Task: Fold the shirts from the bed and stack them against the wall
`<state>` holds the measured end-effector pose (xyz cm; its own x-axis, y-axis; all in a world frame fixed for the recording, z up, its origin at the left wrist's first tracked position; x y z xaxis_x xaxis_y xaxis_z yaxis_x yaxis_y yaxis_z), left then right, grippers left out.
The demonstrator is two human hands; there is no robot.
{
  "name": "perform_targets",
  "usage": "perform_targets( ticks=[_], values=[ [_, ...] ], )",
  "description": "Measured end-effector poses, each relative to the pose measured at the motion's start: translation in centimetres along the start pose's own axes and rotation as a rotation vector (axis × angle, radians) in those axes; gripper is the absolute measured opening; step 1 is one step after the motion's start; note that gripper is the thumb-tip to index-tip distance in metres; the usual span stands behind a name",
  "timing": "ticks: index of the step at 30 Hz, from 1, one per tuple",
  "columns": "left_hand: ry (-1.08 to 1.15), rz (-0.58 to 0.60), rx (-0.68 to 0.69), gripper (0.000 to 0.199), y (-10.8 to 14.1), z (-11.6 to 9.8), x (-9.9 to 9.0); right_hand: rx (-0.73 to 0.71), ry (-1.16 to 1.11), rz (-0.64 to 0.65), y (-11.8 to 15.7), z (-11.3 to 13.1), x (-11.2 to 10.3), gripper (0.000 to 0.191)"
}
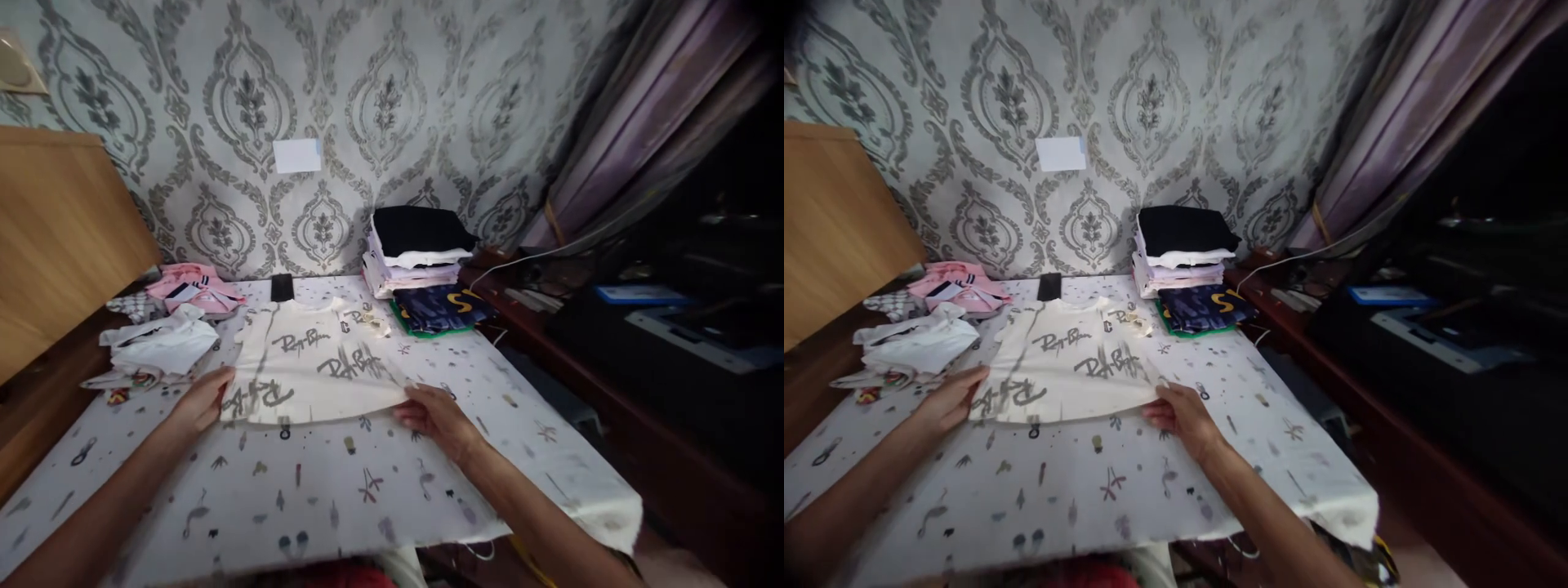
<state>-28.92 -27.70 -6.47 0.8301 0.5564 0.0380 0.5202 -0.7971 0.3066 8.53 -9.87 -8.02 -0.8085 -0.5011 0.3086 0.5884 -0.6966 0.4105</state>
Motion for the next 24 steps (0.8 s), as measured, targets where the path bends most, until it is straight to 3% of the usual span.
perform_targets(
  ticks=[3, 9, 13, 17, 20, 24],
  values=[
    [0.114, 0.008, -0.037, 0.021, 1.3, 0.5, -0.3, 0.028, 0.034, 0.039, 0.4, -0.1, 0.4, 0.011],
    [-0.001, 0.054, -0.022, 0.041, 4.0, -0.9, -1.3, 0.020, 0.054, 0.080, 2.3, 0.7, 0.9, 0.017],
    [-0.311, -0.007, -0.007, 0.043, 4.3, -0.6, -1.4, 0.066, 0.110, 0.075, 2.7, -0.3, 0.6, 0.022],
    [-0.855, -0.046, 0.148, 0.036, 4.1, -1.9, 0.6, 0.093, 0.136, 0.104, 2.1, -0.9, 0.8, 0.022],
    [-1.207, -0.108, 0.157, 0.027, 4.1, -2.2, 1.2, 0.099, 0.124, 0.097, 1.7, -1.1, 0.4, 0.021],
    [-1.290, -0.020, 0.091, 0.021, 3.4, -1.5, 0.9, 0.097, 0.125, 0.093, 1.6, -1.2, -0.2, 0.019]
  ],
)
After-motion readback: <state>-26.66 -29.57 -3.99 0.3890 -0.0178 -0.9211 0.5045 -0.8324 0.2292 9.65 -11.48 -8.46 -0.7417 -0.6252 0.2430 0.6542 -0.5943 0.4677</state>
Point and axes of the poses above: each hand's wrist, its own y-axis away from the middle knuckle, its own x-axis out of the palm, z = x × y, the point moved 9 cm from there along -y, towards the middle knuckle, and after that the axes turned 11 degrees about z, right-handed, at the moved point
